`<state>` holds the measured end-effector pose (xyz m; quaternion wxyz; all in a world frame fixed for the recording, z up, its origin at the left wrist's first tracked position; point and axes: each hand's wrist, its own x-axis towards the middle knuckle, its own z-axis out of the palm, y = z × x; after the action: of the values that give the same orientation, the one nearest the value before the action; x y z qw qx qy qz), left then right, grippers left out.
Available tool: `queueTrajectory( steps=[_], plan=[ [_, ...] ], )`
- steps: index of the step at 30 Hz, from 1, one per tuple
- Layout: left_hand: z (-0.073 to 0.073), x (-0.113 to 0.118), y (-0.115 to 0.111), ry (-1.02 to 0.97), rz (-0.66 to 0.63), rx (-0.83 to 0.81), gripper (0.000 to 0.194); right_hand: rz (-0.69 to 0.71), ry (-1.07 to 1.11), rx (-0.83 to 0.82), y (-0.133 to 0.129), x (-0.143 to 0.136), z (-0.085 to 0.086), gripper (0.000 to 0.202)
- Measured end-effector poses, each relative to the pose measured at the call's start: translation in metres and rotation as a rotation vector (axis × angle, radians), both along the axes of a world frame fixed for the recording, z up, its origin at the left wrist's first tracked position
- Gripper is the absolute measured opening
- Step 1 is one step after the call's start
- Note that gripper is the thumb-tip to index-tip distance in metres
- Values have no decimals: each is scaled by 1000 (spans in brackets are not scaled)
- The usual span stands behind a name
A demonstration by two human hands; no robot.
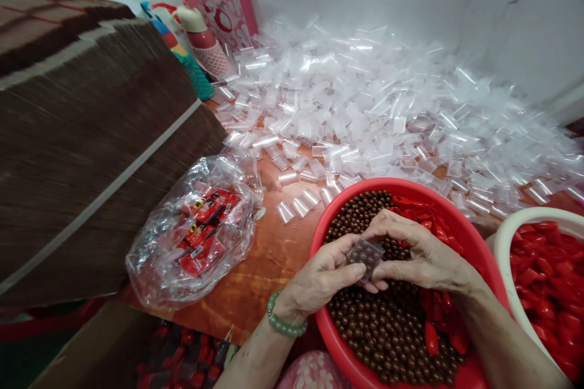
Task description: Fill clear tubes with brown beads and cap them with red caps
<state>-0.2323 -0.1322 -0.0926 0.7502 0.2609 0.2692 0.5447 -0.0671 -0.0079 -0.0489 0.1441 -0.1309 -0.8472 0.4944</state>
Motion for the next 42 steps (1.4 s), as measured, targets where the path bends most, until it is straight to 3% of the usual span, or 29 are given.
queueTrajectory(
  steps=[5,8,12,15,18,20,26,30,37,40,42],
  plan=[
    [4,-3,0,-48,18,-10,46,-22,3,12,6,8,2,46],
    [5,-3,0,-91,58,-36,52,-143,-74,87,13,20,0,42],
    [3,-3,1,-131,132,-51,54,-352,-324,328,21,43,-10,27],
    [3,-3,1,-131,157,-55,52,-359,-601,581,21,57,-25,27],
    [3,-3,2,-110,166,-61,50,-329,-787,704,18,59,-36,18],
    [3,-3,1,-92,165,-71,47,-307,-828,693,15,56,-39,11],
    [6,-3,1,-37,166,-84,41,-330,-812,654,13,51,-29,24],
    [6,-2,2,21,162,-89,40,-338,-711,599,15,58,-27,19],
    [4,-2,3,43,159,-97,40,-463,-571,594,21,45,-40,18],
    [4,-1,3,60,199,-103,37,-501,-545,610,19,38,-37,23],
    [4,0,4,80,234,-104,33,-515,-480,530,15,36,-32,23]
  ],
)
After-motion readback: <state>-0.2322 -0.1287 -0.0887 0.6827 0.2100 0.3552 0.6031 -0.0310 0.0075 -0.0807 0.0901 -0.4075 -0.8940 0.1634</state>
